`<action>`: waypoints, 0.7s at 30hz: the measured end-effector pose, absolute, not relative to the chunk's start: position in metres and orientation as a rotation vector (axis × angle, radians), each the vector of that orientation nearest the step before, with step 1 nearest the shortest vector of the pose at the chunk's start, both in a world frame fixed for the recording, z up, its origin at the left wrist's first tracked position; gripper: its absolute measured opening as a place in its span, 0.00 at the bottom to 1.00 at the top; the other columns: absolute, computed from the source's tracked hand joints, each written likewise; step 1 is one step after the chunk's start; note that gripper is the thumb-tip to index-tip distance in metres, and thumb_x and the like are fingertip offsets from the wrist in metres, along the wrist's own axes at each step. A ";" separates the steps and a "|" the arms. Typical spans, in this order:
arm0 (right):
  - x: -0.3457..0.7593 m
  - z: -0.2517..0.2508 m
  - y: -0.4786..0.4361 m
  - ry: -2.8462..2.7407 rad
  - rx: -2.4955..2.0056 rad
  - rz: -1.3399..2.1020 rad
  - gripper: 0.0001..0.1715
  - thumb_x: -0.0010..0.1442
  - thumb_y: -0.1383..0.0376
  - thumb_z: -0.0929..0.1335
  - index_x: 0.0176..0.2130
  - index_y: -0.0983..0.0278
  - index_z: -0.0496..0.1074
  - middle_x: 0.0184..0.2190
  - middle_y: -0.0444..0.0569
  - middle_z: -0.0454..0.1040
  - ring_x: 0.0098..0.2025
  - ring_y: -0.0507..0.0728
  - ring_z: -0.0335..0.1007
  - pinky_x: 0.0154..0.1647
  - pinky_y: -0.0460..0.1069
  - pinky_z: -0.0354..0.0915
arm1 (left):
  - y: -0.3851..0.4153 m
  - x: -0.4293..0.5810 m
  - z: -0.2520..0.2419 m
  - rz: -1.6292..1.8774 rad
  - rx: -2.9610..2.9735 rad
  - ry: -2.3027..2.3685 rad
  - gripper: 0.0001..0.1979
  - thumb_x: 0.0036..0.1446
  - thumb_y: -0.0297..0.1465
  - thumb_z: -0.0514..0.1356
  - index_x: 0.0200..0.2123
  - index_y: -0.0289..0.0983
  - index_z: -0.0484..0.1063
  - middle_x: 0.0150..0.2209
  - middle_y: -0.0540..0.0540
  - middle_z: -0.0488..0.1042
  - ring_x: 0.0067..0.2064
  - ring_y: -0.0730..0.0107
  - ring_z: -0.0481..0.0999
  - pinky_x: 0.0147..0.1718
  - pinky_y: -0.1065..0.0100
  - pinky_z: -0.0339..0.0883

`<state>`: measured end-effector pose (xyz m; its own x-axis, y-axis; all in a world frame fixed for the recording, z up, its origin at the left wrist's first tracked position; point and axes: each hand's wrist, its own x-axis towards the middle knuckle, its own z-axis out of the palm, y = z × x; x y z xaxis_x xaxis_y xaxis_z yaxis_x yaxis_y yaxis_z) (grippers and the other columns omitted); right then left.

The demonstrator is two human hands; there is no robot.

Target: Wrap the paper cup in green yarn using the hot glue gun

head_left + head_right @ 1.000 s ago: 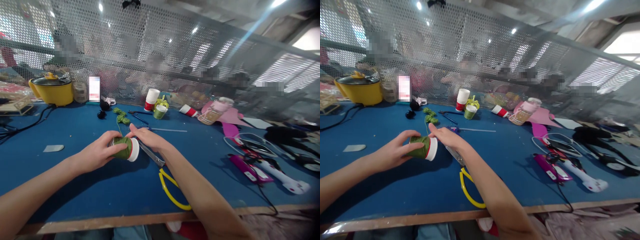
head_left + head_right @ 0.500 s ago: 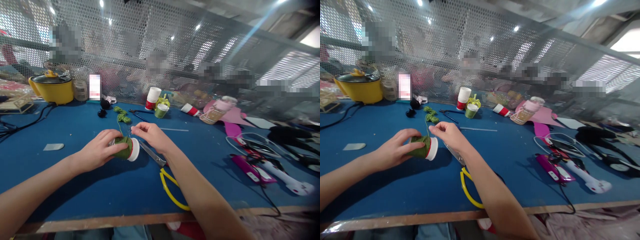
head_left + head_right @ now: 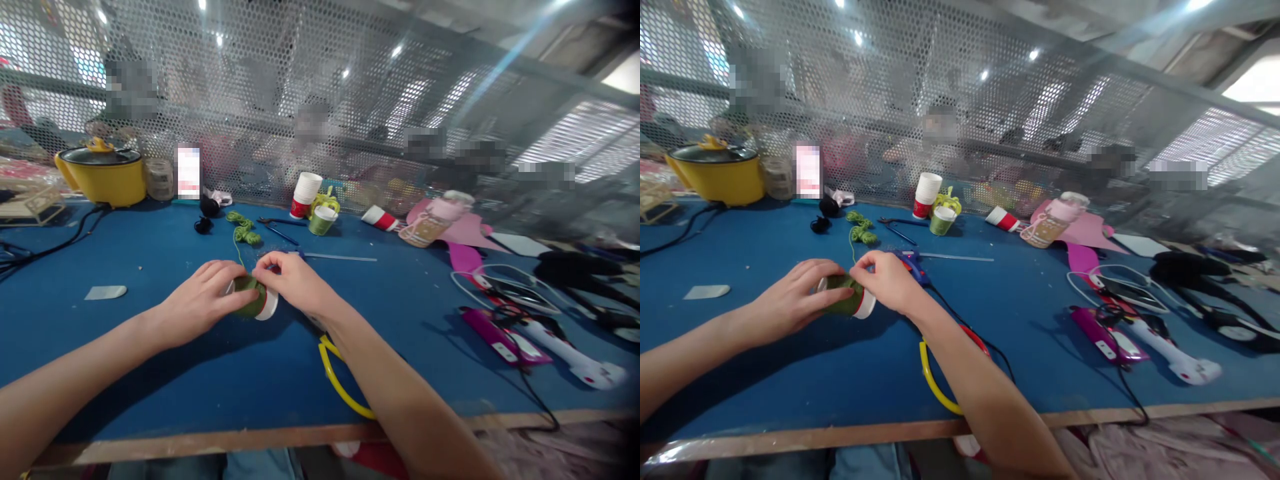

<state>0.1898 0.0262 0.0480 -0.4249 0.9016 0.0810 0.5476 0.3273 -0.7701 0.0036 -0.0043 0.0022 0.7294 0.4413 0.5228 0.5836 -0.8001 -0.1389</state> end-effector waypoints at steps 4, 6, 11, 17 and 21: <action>0.193 0.044 0.028 -1.866 -1.100 0.992 0.05 0.51 0.65 0.65 0.27 0.65 0.64 0.25 0.44 0.71 0.28 0.50 0.65 0.31 0.47 0.60 | -0.003 0.001 0.000 -0.845 -2.806 -1.000 0.19 0.55 0.27 0.54 0.51 0.38 0.56 0.47 0.38 0.60 0.47 0.59 0.63 0.44 0.57 0.65; 0.195 0.042 0.031 -1.752 -1.043 1.093 0.05 0.50 0.66 0.66 0.27 0.64 0.63 0.25 0.44 0.72 0.29 0.50 0.67 0.33 0.47 0.62 | -0.002 0.002 0.000 -0.922 -2.881 -1.097 0.23 0.54 0.30 0.56 0.52 0.38 0.53 0.48 0.39 0.59 0.48 0.59 0.63 0.45 0.58 0.65; 0.198 0.039 0.038 -1.569 -0.974 1.242 0.08 0.46 0.68 0.69 0.31 0.64 0.69 0.26 0.42 0.71 0.30 0.49 0.67 0.37 0.48 0.62 | -0.004 0.003 0.000 -0.974 -2.950 -1.248 0.26 0.49 0.33 0.61 0.51 0.38 0.55 0.48 0.40 0.60 0.50 0.59 0.65 0.46 0.59 0.65; 0.197 0.035 0.039 -1.551 -0.949 1.222 0.07 0.45 0.68 0.69 0.30 0.63 0.71 0.26 0.42 0.71 0.29 0.49 0.66 0.37 0.49 0.63 | -0.005 0.003 -0.001 -0.958 -3.047 -1.253 0.26 0.49 0.33 0.62 0.50 0.39 0.56 0.48 0.41 0.60 0.49 0.59 0.66 0.46 0.58 0.65; 0.195 0.030 0.039 -1.545 -0.963 1.203 0.07 0.45 0.68 0.69 0.30 0.63 0.72 0.26 0.42 0.71 0.30 0.49 0.66 0.37 0.49 0.62 | -0.005 0.004 -0.002 -1.033 -3.032 -1.198 0.26 0.48 0.30 0.62 0.50 0.40 0.57 0.48 0.40 0.59 0.51 0.59 0.64 0.48 0.58 0.63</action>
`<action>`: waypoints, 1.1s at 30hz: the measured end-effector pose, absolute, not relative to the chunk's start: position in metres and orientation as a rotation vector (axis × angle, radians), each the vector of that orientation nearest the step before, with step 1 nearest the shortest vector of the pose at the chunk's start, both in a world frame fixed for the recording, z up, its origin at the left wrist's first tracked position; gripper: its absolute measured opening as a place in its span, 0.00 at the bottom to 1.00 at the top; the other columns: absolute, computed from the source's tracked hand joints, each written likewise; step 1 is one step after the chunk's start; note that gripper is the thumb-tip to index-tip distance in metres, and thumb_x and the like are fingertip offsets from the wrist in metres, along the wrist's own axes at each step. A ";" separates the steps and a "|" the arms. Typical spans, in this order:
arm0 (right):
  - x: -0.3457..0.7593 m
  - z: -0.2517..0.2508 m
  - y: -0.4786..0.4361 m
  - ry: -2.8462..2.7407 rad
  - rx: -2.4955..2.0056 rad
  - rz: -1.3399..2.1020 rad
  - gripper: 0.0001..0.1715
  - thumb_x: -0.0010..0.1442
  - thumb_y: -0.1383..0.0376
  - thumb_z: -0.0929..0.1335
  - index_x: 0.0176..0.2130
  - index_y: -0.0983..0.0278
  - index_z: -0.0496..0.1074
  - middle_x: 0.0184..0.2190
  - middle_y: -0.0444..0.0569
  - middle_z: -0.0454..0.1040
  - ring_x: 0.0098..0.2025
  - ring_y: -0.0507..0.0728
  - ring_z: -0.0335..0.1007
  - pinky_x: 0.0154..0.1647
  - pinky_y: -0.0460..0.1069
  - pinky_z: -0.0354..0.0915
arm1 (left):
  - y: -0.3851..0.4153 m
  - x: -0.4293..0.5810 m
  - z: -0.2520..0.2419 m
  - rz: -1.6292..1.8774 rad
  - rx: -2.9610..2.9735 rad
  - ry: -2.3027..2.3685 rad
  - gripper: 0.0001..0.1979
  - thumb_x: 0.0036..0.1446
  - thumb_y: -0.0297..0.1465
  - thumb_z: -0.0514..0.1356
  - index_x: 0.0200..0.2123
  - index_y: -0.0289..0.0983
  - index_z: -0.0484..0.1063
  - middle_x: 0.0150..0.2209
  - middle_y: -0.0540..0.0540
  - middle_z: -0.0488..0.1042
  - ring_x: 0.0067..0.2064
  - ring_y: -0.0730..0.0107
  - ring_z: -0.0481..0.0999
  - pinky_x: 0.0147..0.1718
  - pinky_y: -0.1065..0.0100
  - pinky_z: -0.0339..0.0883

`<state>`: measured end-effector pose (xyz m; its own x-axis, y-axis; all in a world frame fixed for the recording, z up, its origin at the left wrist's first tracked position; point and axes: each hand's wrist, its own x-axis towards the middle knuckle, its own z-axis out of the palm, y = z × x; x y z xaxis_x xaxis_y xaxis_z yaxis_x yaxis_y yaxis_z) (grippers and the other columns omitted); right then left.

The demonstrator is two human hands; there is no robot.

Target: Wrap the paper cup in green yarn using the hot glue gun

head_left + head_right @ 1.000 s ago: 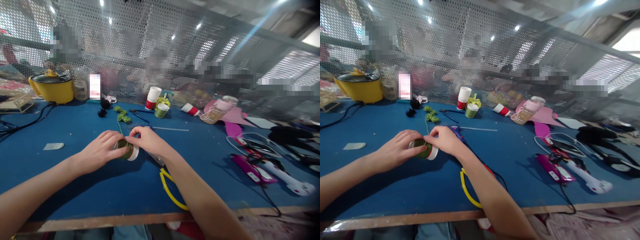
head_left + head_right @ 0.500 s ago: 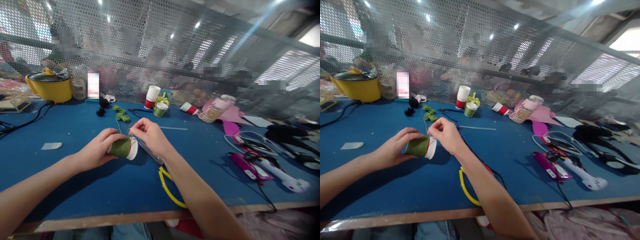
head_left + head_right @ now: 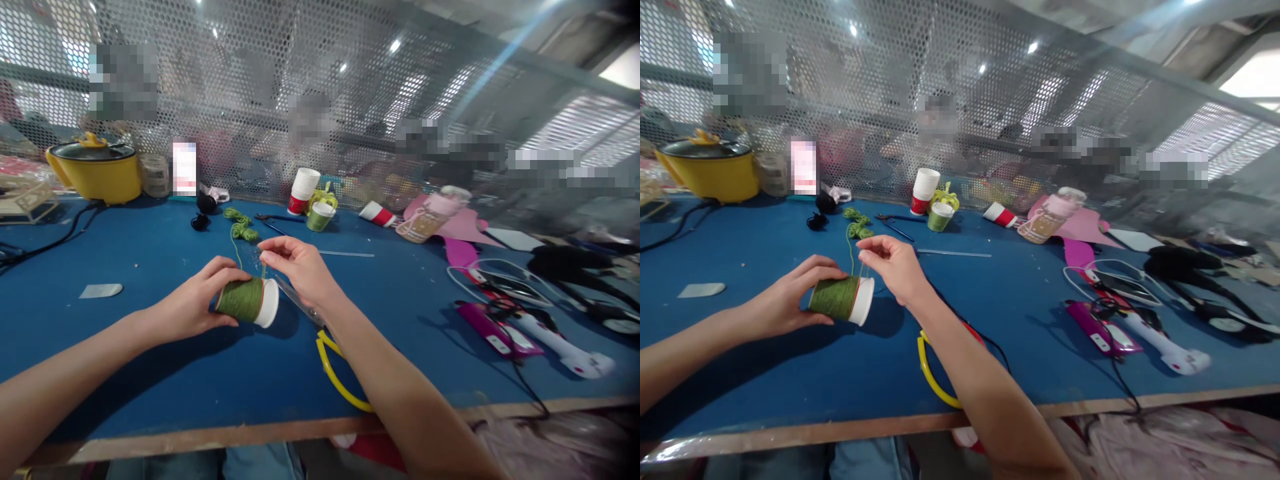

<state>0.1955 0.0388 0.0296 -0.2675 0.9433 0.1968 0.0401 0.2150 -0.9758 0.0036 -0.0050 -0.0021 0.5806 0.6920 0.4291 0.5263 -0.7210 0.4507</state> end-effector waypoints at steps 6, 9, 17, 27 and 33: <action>0.194 0.024 0.040 -1.560 -0.968 1.195 0.07 0.44 0.67 0.70 0.30 0.63 0.72 0.26 0.42 0.71 0.30 0.49 0.66 0.36 0.49 0.62 | -0.005 0.003 -0.002 0.870 2.544 0.975 0.25 0.49 0.28 0.61 0.50 0.40 0.56 0.48 0.40 0.61 0.50 0.60 0.66 0.46 0.60 0.64; 0.194 0.023 0.040 -1.568 -0.978 1.184 0.08 0.45 0.67 0.69 0.30 0.64 0.72 0.26 0.42 0.70 0.30 0.49 0.66 0.36 0.48 0.62 | -0.005 0.003 -0.002 0.892 2.555 0.970 0.24 0.50 0.28 0.61 0.49 0.40 0.56 0.48 0.40 0.61 0.50 0.61 0.66 0.46 0.61 0.65; 0.193 0.024 0.036 -1.609 -1.043 1.175 0.08 0.45 0.66 0.69 0.31 0.64 0.71 0.27 0.43 0.71 0.29 0.49 0.65 0.34 0.47 0.62 | -0.005 0.003 -0.002 0.917 2.571 0.928 0.23 0.51 0.26 0.59 0.50 0.42 0.55 0.49 0.41 0.59 0.51 0.61 0.64 0.48 0.59 0.63; 0.189 0.024 0.032 -1.691 -1.082 0.986 0.07 0.48 0.66 0.67 0.31 0.65 0.71 0.27 0.44 0.71 0.30 0.50 0.65 0.34 0.47 0.61 | -0.010 0.007 0.000 0.922 2.515 0.932 0.26 0.49 0.35 0.62 0.50 0.40 0.55 0.50 0.39 0.55 0.52 0.57 0.61 0.48 0.56 0.62; 0.189 0.023 0.032 -1.719 -1.070 0.972 0.07 0.49 0.66 0.67 0.32 0.65 0.71 0.28 0.44 0.72 0.30 0.50 0.66 0.34 0.47 0.62 | -0.009 0.007 0.001 0.951 2.460 0.959 0.15 0.55 0.31 0.55 0.45 0.38 0.57 0.48 0.40 0.57 0.51 0.61 0.61 0.48 0.59 0.61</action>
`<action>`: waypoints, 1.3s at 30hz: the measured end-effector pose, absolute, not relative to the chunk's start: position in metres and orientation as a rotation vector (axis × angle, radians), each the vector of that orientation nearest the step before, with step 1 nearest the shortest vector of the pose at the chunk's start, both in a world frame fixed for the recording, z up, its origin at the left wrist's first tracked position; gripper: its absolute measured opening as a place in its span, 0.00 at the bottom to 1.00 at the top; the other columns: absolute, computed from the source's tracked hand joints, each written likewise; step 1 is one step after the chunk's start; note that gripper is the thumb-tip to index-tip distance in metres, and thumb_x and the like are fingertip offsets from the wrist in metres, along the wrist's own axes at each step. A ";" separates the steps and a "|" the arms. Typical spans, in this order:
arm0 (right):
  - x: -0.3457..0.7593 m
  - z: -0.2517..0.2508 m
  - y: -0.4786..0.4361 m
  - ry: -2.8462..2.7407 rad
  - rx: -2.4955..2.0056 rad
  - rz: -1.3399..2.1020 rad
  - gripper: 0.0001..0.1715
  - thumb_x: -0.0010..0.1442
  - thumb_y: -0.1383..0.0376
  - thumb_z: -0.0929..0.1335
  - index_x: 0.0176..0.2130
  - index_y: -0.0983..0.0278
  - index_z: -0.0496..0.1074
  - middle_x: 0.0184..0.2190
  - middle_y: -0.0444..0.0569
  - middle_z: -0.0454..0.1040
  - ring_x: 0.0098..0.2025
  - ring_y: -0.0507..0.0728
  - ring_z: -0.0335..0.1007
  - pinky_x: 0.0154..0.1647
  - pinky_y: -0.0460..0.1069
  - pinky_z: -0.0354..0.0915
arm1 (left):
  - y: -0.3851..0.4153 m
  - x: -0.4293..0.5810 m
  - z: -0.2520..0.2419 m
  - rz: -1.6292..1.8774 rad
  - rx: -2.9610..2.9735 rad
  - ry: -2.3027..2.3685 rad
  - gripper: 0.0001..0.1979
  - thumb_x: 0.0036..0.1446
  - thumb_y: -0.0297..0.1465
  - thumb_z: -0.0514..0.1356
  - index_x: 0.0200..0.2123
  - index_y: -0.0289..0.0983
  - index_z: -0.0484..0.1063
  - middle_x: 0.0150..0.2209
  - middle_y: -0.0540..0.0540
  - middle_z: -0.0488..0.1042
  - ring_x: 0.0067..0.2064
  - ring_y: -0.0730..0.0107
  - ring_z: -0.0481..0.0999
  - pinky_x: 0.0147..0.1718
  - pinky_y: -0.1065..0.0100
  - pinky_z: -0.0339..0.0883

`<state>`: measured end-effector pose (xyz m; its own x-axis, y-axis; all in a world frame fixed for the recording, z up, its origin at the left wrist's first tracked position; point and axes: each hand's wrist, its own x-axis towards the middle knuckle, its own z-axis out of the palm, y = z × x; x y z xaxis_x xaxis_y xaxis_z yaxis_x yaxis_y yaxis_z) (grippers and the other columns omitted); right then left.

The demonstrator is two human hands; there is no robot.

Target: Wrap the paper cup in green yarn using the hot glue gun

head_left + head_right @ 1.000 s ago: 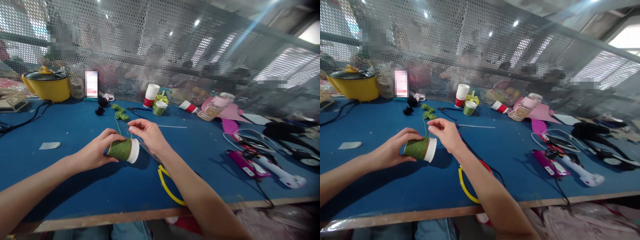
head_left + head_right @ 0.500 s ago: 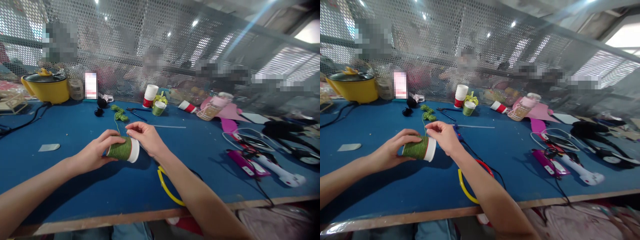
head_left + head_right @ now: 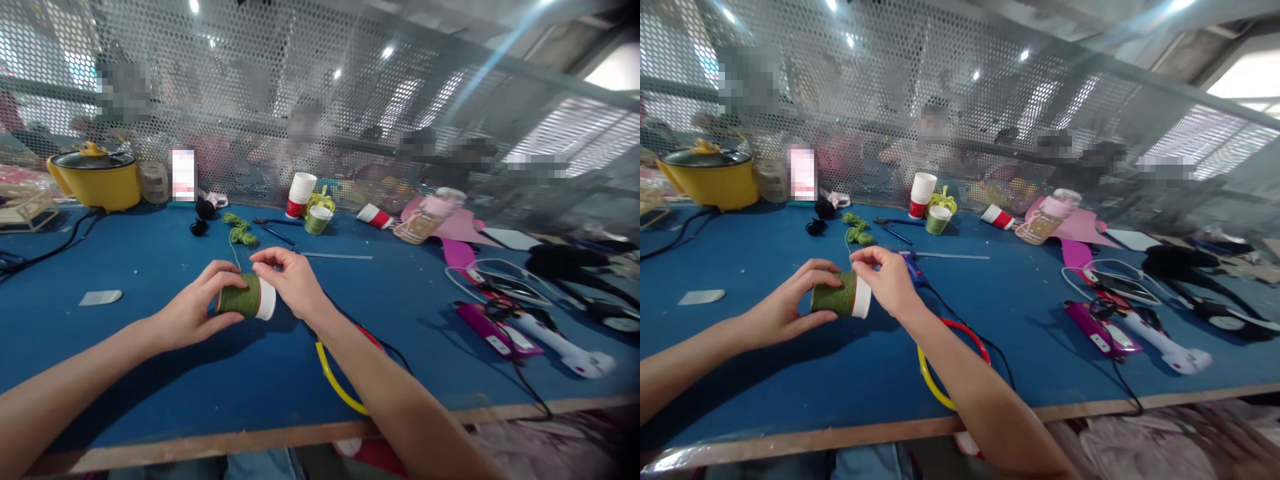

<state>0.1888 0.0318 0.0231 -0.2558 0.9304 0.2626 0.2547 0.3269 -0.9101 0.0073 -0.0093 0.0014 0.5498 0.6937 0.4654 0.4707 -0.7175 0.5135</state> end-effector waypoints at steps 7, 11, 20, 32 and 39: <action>0.189 0.025 0.031 -1.722 -1.069 1.021 0.07 0.47 0.66 0.67 0.31 0.65 0.71 0.27 0.43 0.71 0.29 0.50 0.66 0.33 0.47 0.62 | -0.010 0.006 0.004 0.881 2.474 0.952 0.23 0.51 0.26 0.58 0.49 0.39 0.54 0.49 0.40 0.56 0.52 0.60 0.61 0.50 0.57 0.61; 0.189 0.025 0.033 -1.705 -1.075 1.068 0.07 0.46 0.66 0.68 0.31 0.64 0.71 0.27 0.43 0.71 0.29 0.50 0.65 0.34 0.47 0.62 | -0.011 0.007 0.005 0.843 2.510 0.935 0.26 0.50 0.24 0.57 0.51 0.41 0.53 0.49 0.41 0.56 0.52 0.60 0.62 0.50 0.58 0.62; 0.183 0.027 0.039 -1.666 -1.077 1.218 0.07 0.44 0.69 0.68 0.30 0.65 0.71 0.26 0.42 0.71 0.29 0.48 0.66 0.35 0.47 0.62 | -0.016 0.009 0.005 0.724 2.612 0.911 0.35 0.48 0.20 0.57 0.57 0.42 0.48 0.51 0.39 0.55 0.54 0.58 0.61 0.51 0.57 0.62; 0.164 0.045 0.064 -1.953 -1.133 1.210 0.04 0.48 0.72 0.66 0.29 0.66 0.70 0.22 0.43 0.71 0.21 0.47 0.65 0.18 0.42 0.59 | -0.013 0.009 0.004 0.765 2.634 0.969 0.29 0.46 0.24 0.60 0.52 0.38 0.55 0.50 0.39 0.57 0.52 0.57 0.63 0.49 0.57 0.64; 0.225 0.050 0.096 -2.071 -1.727 0.342 0.11 0.54 0.62 0.64 0.26 0.66 0.69 0.27 0.52 0.74 0.29 0.55 0.69 0.26 0.46 0.60 | -0.004 -0.001 0.004 0.764 2.645 1.138 0.28 0.46 0.27 0.61 0.51 0.38 0.54 0.49 0.39 0.57 0.50 0.56 0.65 0.47 0.55 0.65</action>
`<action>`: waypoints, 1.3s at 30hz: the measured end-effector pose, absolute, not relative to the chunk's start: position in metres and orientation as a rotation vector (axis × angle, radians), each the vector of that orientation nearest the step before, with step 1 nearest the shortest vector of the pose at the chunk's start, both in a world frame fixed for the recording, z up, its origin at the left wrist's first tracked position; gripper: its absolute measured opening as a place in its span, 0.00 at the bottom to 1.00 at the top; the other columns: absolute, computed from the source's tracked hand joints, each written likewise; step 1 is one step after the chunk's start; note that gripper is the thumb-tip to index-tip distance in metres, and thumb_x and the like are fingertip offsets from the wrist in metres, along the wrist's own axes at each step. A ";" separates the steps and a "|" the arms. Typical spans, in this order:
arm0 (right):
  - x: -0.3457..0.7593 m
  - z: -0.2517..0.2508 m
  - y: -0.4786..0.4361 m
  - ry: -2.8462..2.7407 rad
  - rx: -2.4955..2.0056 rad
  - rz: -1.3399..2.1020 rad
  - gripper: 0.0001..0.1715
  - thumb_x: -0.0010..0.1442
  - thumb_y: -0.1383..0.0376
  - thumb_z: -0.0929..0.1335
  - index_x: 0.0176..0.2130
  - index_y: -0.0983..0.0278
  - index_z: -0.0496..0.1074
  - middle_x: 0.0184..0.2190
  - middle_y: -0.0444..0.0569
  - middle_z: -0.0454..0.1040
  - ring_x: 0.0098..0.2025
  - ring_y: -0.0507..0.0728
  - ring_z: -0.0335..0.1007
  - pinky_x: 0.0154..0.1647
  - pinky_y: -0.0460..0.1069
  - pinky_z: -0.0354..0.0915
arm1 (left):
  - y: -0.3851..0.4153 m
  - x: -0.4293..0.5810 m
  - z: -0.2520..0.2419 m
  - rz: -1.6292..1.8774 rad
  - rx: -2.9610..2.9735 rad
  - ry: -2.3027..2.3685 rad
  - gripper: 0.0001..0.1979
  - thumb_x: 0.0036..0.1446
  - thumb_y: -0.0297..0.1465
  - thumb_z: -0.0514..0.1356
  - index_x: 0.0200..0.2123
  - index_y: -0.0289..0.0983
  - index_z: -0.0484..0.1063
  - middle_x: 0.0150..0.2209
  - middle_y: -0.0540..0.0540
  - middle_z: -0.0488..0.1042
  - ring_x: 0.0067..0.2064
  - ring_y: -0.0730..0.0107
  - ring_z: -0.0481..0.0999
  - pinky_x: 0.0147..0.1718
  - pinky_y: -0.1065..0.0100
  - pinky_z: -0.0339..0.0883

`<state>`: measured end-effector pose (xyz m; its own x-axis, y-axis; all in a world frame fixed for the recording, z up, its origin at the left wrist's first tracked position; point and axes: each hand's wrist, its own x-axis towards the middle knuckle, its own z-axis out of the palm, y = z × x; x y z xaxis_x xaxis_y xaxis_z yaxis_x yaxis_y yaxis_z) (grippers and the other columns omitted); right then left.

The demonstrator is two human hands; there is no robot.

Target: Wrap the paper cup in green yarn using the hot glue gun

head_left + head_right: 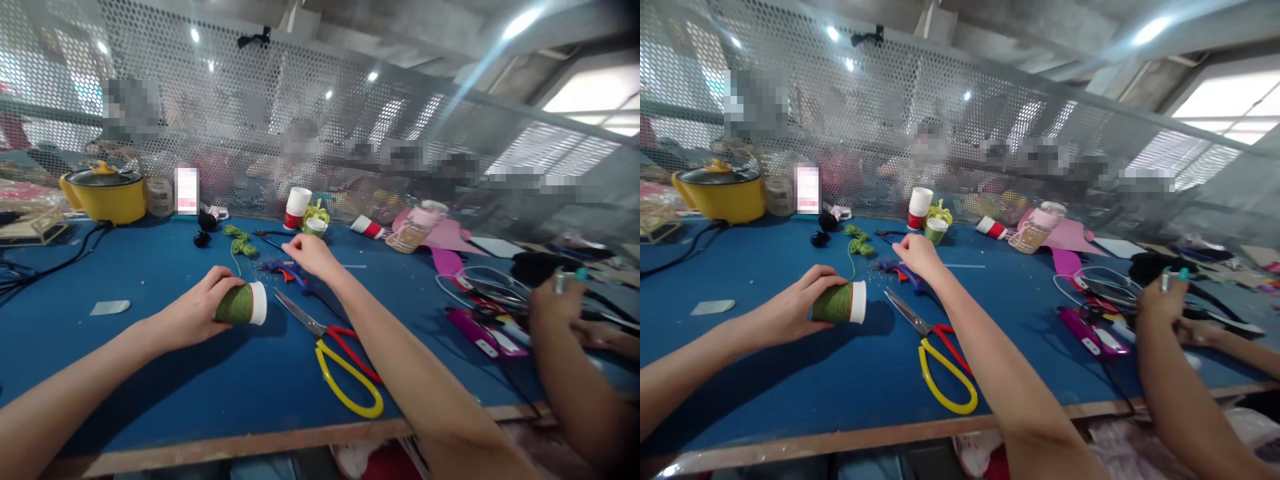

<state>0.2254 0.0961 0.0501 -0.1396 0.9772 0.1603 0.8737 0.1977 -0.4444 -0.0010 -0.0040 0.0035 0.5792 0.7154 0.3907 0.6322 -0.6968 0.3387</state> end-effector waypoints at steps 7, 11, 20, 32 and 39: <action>0.250 0.011 0.095 -2.131 -1.989 0.374 0.04 0.41 0.70 0.69 0.19 0.66 0.69 0.23 0.54 0.73 0.31 0.59 0.69 0.26 0.47 0.56 | 0.003 -0.004 0.001 0.667 2.584 1.174 0.27 0.45 0.29 0.62 0.49 0.38 0.56 0.47 0.41 0.61 0.47 0.57 0.68 0.43 0.56 0.66; 0.244 0.002 0.097 -2.019 -2.005 0.436 0.07 0.42 0.71 0.68 0.28 0.68 0.71 0.31 0.56 0.74 0.36 0.59 0.69 0.29 0.45 0.58 | 0.002 -0.001 0.008 0.606 2.577 1.201 0.25 0.46 0.27 0.59 0.48 0.37 0.56 0.48 0.41 0.60 0.44 0.57 0.69 0.41 0.57 0.66; 0.249 0.018 0.076 -1.836 -1.684 0.977 0.05 0.49 0.69 0.63 0.31 0.66 0.66 0.19 0.42 0.66 0.21 0.48 0.62 0.21 0.43 0.59 | 0.005 -0.009 0.000 0.640 2.430 1.248 0.27 0.45 0.25 0.60 0.49 0.41 0.56 0.47 0.44 0.59 0.47 0.59 0.66 0.47 0.58 0.62; 0.238 0.039 0.039 -1.707 -1.187 1.409 0.16 0.45 0.60 0.70 0.33 0.69 0.70 0.27 0.48 0.72 0.23 0.48 0.66 0.21 0.43 0.62 | 0.007 -0.015 0.003 0.648 2.449 1.278 0.25 0.46 0.24 0.59 0.48 0.42 0.57 0.47 0.45 0.58 0.46 0.61 0.67 0.45 0.59 0.64; 0.229 0.044 0.025 -1.879 -1.353 1.160 0.11 0.48 0.61 0.68 0.25 0.68 0.67 0.13 0.40 0.64 0.14 0.45 0.56 0.16 0.42 0.56 | 0.012 -0.018 -0.001 0.649 2.454 1.284 0.26 0.45 0.23 0.61 0.47 0.42 0.57 0.46 0.46 0.58 0.47 0.61 0.66 0.47 0.60 0.63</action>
<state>0.2294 0.0250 0.0437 -0.3465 0.9366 -0.0528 0.4669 0.1233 -0.8756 -0.0183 0.0115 -0.0014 0.4997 0.8285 0.2530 0.6951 -0.5577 0.4535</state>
